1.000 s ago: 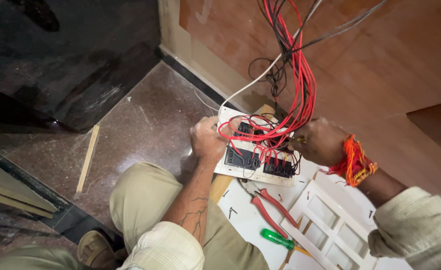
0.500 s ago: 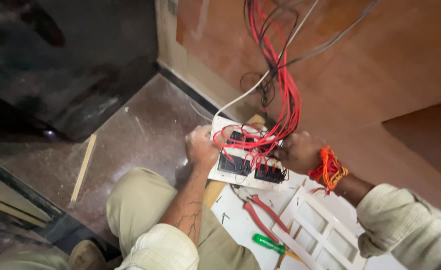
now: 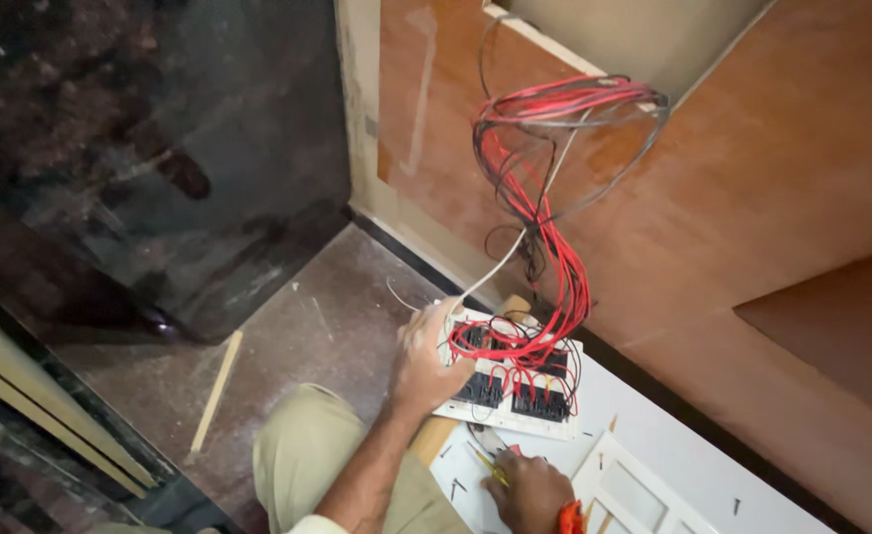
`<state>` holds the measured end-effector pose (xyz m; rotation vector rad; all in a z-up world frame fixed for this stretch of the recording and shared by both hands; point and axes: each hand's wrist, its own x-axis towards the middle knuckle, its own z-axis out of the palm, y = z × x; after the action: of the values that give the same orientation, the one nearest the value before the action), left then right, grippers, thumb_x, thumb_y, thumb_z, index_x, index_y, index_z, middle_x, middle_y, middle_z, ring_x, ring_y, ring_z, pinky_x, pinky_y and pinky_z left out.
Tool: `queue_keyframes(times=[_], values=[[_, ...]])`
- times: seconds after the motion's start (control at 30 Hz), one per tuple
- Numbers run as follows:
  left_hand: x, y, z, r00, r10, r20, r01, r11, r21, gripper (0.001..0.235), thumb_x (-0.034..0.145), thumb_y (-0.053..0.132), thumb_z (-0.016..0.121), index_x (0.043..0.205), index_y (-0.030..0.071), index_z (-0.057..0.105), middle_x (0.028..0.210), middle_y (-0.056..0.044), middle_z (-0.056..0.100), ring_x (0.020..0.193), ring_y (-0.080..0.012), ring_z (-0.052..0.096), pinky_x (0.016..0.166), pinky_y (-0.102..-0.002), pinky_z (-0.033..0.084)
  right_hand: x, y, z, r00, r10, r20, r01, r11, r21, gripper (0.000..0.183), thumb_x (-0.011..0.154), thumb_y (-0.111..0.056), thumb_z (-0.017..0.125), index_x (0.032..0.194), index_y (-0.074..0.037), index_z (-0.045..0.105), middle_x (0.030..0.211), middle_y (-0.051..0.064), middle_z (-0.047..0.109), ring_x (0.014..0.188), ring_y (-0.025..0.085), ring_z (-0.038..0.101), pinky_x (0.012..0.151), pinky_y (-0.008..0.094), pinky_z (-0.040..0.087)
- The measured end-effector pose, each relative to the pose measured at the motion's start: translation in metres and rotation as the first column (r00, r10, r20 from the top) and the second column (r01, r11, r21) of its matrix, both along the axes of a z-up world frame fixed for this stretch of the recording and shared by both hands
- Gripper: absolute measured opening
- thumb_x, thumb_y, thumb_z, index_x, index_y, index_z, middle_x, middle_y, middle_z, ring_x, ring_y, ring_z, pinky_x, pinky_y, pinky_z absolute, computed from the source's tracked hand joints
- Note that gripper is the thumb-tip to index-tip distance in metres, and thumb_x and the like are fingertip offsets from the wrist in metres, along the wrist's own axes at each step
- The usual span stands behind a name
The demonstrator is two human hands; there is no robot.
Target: The person installs a switchboard panel into a wall opening by organizing wires, securing them into the back of the panel, and then using a screwdriver to fasten the panel to the wall.
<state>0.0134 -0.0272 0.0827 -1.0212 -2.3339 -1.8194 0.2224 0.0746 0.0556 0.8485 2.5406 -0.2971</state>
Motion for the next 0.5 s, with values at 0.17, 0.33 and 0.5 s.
queue_keyframes(times=[0.17, 0.33, 0.5], values=[[-0.008, -0.012, 0.015, 0.998, -0.051, 0.048, 0.053, 0.998, -0.03, 0.073, 0.069, 0.018, 0.081, 0.137, 0.007, 0.057, 0.124, -0.013, 0.067, 0.118, -0.0335, 0.06, 0.103, -0.046, 0.044, -0.009, 0.006, -0.001, 0.994, 0.112, -0.008, -0.112, 0.99, -0.082, 0.038, 0.075, -0.052, 0.083, 0.097, -0.021, 0.073, 0.093, 0.01, 0.075, 0.088, 0.031, 0.073, 0.077, 0.047, 0.058], [-0.026, -0.009, 0.031, 0.972, -0.106, 0.212, 0.095, 0.994, 0.062, 0.068, 0.074, 0.021, 0.082, 0.136, 0.006, 0.059, 0.122, -0.014, 0.07, 0.113, -0.0289, 0.068, 0.1, -0.042, 0.053, -0.041, 0.036, 0.067, 0.807, -0.414, -0.421, 0.244, 0.883, -0.401, 0.031, 0.079, -0.04, 0.082, 0.078, -0.009, 0.081, 0.062, 0.011, 0.077, 0.055, 0.016, 0.067, 0.057, 0.036, 0.057], [-0.056, 0.033, 0.04, 0.958, -0.005, 0.286, 0.034, 0.995, -0.096, 0.069, 0.078, 0.033, 0.082, 0.136, 0.005, 0.058, 0.125, -0.015, 0.07, 0.112, -0.0299, 0.068, 0.099, -0.042, 0.052, -0.079, 0.08, 0.146, 0.404, -0.337, -0.85, 0.229, 0.937, -0.263, 0.028, 0.092, -0.031, 0.076, 0.094, -0.003, 0.078, 0.069, 0.009, 0.072, 0.063, 0.01, 0.056, 0.058, 0.031, 0.049]])
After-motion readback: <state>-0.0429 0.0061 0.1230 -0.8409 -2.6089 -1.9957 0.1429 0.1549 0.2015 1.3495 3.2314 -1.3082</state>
